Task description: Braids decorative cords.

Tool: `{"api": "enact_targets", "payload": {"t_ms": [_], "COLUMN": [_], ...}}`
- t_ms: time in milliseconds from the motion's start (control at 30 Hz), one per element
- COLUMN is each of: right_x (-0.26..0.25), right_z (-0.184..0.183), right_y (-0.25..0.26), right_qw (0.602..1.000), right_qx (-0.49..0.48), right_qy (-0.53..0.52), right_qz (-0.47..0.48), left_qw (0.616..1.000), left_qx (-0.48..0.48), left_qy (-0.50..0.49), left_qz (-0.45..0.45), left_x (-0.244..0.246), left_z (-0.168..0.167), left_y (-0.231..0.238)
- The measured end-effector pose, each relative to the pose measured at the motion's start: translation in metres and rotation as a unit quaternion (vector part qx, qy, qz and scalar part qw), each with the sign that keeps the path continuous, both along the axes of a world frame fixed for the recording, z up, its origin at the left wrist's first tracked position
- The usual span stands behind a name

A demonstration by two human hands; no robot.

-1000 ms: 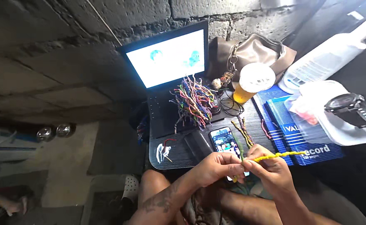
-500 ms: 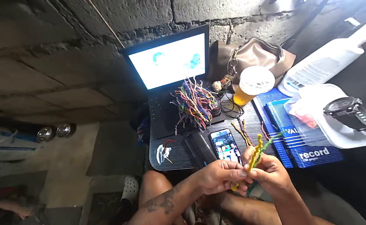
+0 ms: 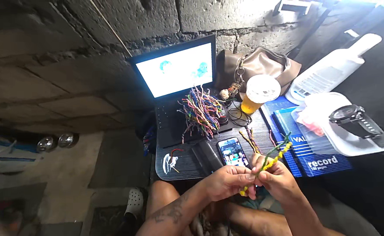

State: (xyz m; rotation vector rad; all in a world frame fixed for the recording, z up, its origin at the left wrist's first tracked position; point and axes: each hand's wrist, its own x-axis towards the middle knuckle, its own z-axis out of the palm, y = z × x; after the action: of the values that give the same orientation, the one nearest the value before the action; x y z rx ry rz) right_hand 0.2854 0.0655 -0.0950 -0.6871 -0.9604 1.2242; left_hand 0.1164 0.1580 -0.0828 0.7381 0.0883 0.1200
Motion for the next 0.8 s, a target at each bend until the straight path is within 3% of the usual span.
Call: {"api": "enact_targets", "payload": {"t_ms": [100,167,200,233,267,300,333,367,433,467,533,600,700,767,800], "right_x": [-0.003,-0.009,-0.013,-0.017,-0.019,-0.02,-0.019,-0.016,-0.006,-0.001,0.006,0.009,0.005,-0.002,-0.006], "right_z": [0.0,0.004,0.006,0.007,0.007,0.008,0.009,0.01,0.009,0.008,0.004,0.0,0.0,0.004,0.006], "right_y": [0.001,0.002,0.003,0.004,0.005,0.005,0.005,0.004,0.001,0.0,0.0,0.0,0.0,0.0,0.001], "right_qw": [0.998,0.991,0.984,0.975,0.967,0.962,0.96,0.963,0.984,0.993,1.0,0.999,0.999,0.992,0.985], "right_qx": [0.009,-0.016,-0.038,-0.059,-0.074,-0.087,-0.099,-0.107,-0.092,-0.07,-0.01,0.032,0.017,-0.017,-0.036], "right_qy": [-0.014,-0.038,-0.05,-0.063,-0.08,-0.093,-0.103,-0.108,-0.071,-0.044,-0.004,0.018,-0.019,-0.057,-0.07], "right_qz": [-0.055,-0.128,-0.167,-0.205,-0.231,-0.243,-0.241,-0.221,-0.136,-0.083,0.003,0.035,-0.035,-0.11,-0.15], "left_qw": [0.998,0.964,0.912,0.834,0.754,0.71,0.713,0.756,0.884,0.93,0.977,0.993,0.997,0.983,0.955], "left_qx": [0.035,0.203,0.332,0.461,0.555,0.599,0.599,0.559,0.397,0.311,0.177,0.097,0.056,0.136,0.233], "left_qy": [0.009,0.022,0.032,0.044,0.053,0.061,0.072,0.084,0.09,0.079,0.051,0.029,0.022,0.023,0.026], "left_qz": [0.051,0.171,0.24,0.301,0.348,0.365,0.358,0.33,0.231,0.181,0.105,0.052,0.045,0.12,0.179], "left_x": [0.003,0.004,0.006,0.007,0.009,0.01,0.01,0.009,0.006,0.004,0.002,0.001,0.003,0.005,0.006], "left_z": [-0.001,-0.001,-0.001,-0.002,-0.003,-0.005,-0.004,-0.001,0.007,0.008,0.008,0.005,0.001,0.0,0.0], "left_y": [-0.002,-0.005,-0.006,-0.007,-0.007,-0.008,-0.008,-0.009,-0.007,-0.004,0.0,0.0,-0.003,-0.006,-0.007]}}
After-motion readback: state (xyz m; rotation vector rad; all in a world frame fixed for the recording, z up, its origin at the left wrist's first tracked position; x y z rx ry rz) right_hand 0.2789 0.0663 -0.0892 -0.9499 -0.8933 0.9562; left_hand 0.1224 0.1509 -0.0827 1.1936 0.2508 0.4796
